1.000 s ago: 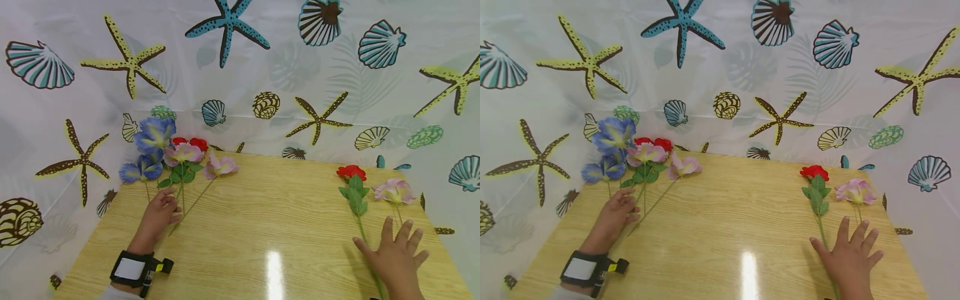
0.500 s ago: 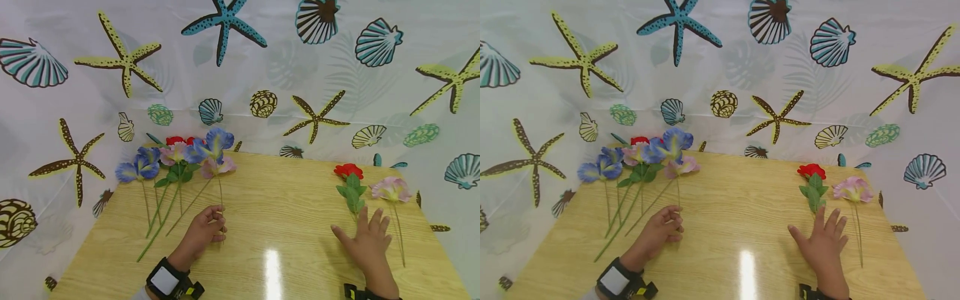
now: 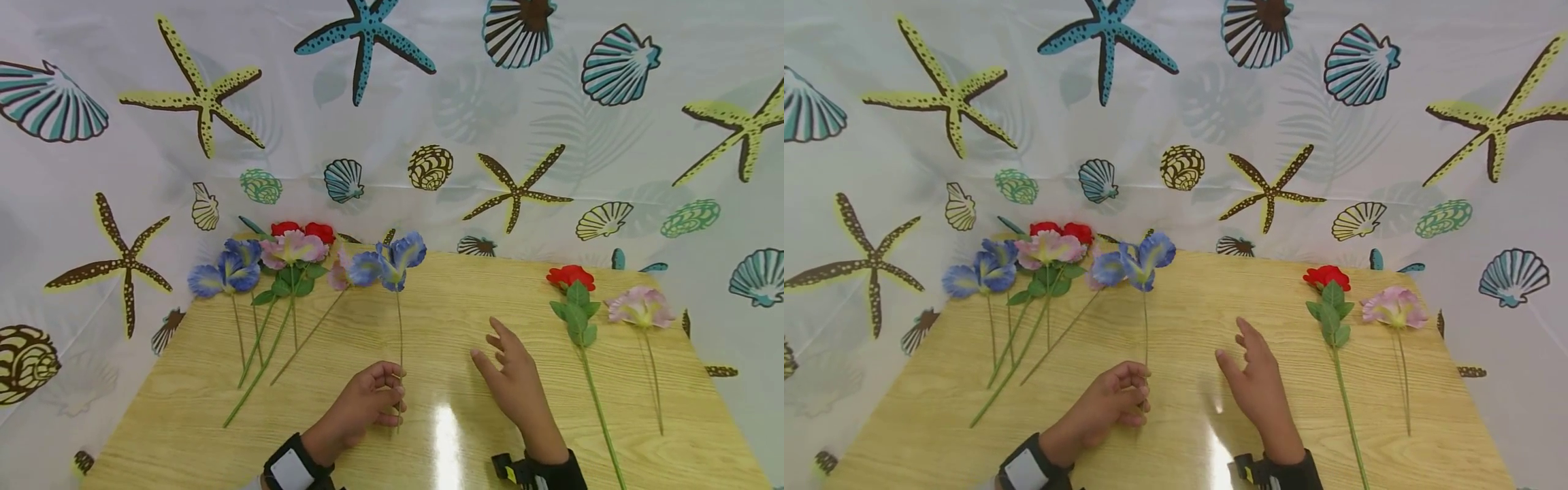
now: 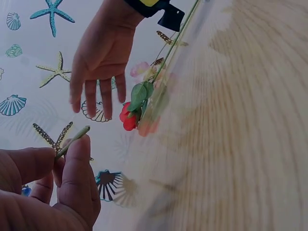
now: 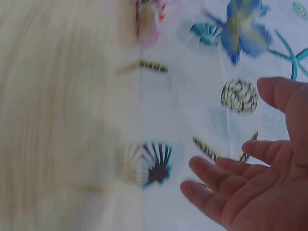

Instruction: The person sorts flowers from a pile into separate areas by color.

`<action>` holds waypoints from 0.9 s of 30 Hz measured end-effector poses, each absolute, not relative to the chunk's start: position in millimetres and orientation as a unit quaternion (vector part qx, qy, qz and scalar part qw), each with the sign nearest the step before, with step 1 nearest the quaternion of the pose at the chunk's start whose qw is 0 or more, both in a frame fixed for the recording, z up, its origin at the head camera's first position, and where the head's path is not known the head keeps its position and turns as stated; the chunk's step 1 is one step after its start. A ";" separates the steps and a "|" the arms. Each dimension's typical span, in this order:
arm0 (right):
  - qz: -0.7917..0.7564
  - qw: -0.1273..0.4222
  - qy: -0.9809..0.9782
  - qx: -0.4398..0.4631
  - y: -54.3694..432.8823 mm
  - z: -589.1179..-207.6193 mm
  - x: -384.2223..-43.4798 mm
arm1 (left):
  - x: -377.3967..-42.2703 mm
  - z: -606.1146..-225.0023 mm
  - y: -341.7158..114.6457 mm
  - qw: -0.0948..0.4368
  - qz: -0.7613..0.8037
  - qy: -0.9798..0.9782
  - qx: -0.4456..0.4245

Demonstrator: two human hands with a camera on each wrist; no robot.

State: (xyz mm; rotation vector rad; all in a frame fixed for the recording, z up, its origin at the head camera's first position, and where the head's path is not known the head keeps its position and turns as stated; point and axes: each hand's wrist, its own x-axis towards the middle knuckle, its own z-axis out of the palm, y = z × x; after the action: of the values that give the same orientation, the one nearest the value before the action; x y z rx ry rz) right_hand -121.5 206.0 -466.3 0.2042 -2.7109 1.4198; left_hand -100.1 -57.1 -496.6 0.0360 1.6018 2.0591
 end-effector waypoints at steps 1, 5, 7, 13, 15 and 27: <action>0.481 0.040 -0.873 0.072 199.1 -464.7 -121.6 | -99.1 -496.8 -54.2 0.264 0.761 0.592 0.015; 0.516 0.039 -0.853 0.069 171.8 -445.3 -117.3 | -94.7 -500.1 -42.0 0.258 0.754 0.604 0.022; 0.523 0.035 -0.849 0.063 160.6 -431.4 -113.3 | -90.6 -498.8 -36.6 0.250 0.748 0.613 0.037; 0.560 0.015 -0.826 0.062 142.9 -414.0 -105.7 | -82.2 -498.2 -25.8 0.239 0.727 0.641 0.067; 0.564 0.014 -0.823 0.060 139.9 -414.2 -104.0 | -81.5 -499.9 -22.7 0.236 0.717 0.652 0.066; 0.585 0.093 -0.803 0.068 133.4 -422.6 -102.0 | -77.9 -499.4 -6.7 0.189 0.699 0.683 0.096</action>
State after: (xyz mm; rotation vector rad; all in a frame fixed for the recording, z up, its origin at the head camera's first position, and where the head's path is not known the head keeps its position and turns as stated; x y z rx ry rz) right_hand -102.0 133.4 -422.6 0.2008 -2.3826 1.7364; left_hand -77.9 -6.7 -499.4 0.2693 1.9194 1.9670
